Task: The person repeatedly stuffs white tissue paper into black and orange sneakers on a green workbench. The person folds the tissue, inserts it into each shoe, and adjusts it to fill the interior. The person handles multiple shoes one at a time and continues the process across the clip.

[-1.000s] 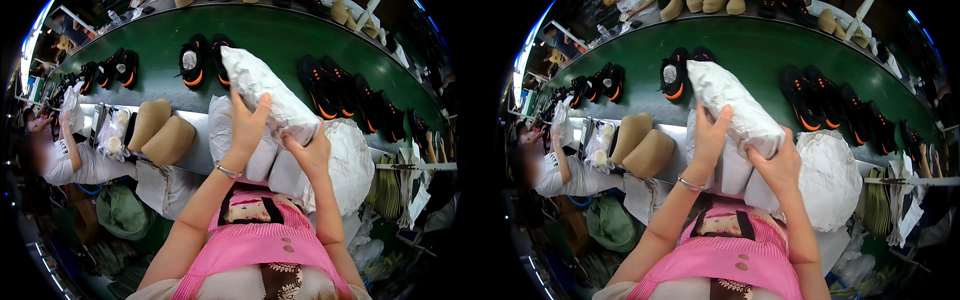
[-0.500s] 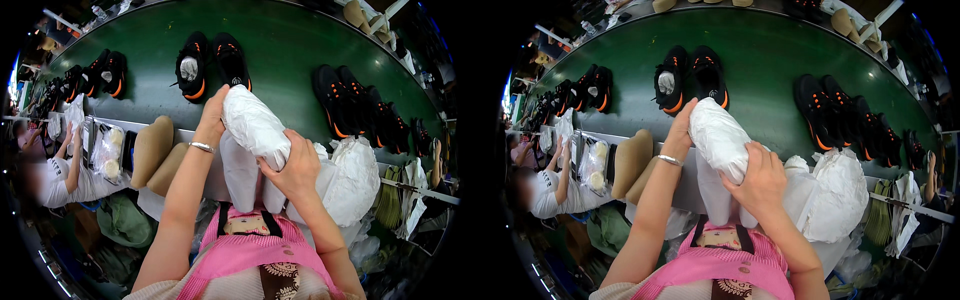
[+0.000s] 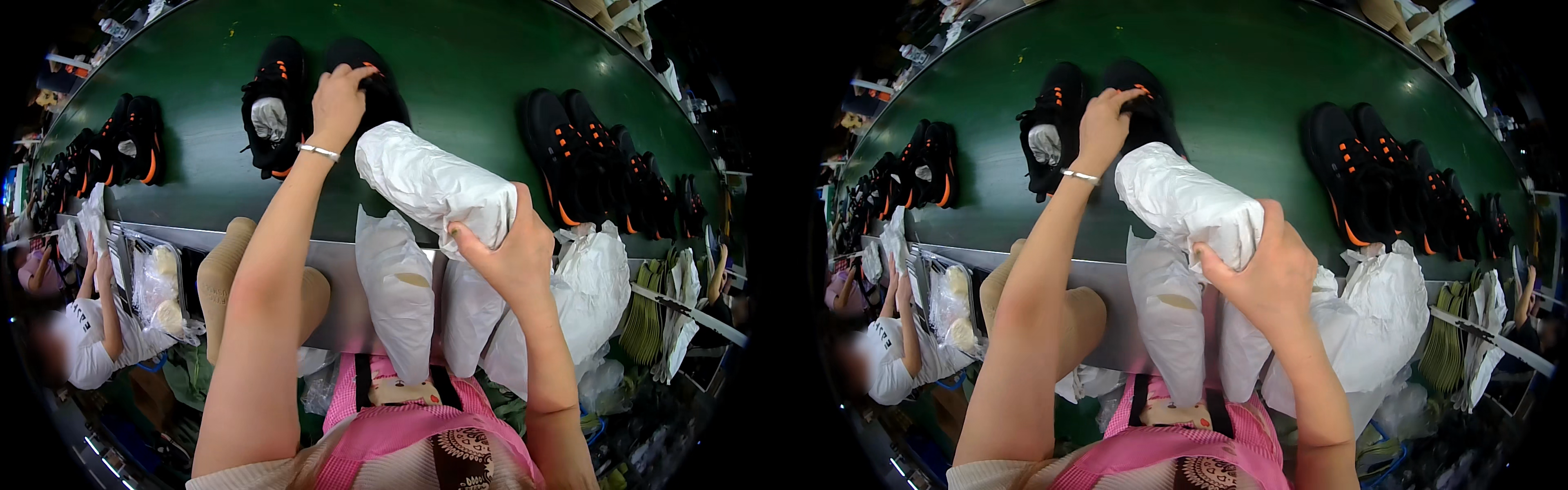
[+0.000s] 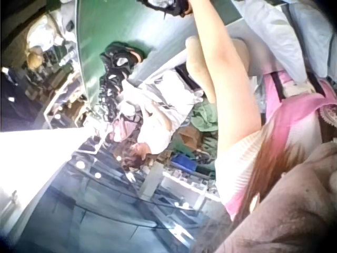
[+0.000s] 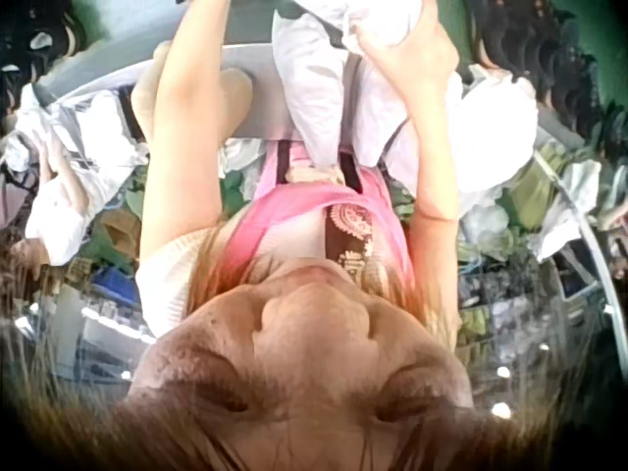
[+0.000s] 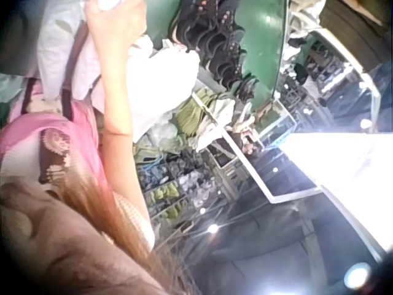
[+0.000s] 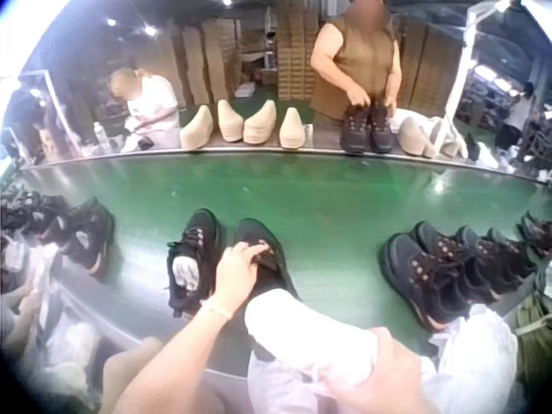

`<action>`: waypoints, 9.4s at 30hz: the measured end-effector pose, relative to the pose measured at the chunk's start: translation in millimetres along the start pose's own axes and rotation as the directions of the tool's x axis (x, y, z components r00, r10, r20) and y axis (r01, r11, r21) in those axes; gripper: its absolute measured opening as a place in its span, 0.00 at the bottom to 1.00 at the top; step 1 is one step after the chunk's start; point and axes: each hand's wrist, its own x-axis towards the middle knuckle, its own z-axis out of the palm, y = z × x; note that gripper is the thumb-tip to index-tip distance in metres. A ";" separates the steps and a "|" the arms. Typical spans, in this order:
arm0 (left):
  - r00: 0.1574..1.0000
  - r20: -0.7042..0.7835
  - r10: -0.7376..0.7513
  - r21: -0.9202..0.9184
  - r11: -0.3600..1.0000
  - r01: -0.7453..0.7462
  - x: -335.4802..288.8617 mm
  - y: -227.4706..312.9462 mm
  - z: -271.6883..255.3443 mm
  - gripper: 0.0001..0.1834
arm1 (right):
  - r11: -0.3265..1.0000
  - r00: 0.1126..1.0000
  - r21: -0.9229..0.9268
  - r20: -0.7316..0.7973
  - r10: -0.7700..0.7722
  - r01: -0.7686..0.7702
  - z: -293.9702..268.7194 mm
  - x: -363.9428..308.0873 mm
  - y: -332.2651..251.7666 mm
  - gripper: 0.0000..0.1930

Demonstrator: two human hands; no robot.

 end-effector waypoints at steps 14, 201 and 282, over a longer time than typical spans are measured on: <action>0.936 0.351 0.012 -0.047 0.999 0.005 -13.6 46.5 -10.1 0.18 | 0.954 0.998 -0.301 -0.058 -0.018 0.000 5.4 14.5 -9.8 0.29; 0.589 0.784 -0.197 -0.618 -0.152 0.771 -253.9 354.6 -114.2 0.28 | 0.827 0.799 -0.278 -0.523 0.297 -0.489 -150.9 -224.4 429.8 0.20; 0.537 0.825 -0.178 -0.563 -0.170 0.809 -216.2 360.6 -41.4 0.18 | 0.779 0.820 0.380 -0.085 0.566 -0.498 -33.4 -211.9 340.3 0.05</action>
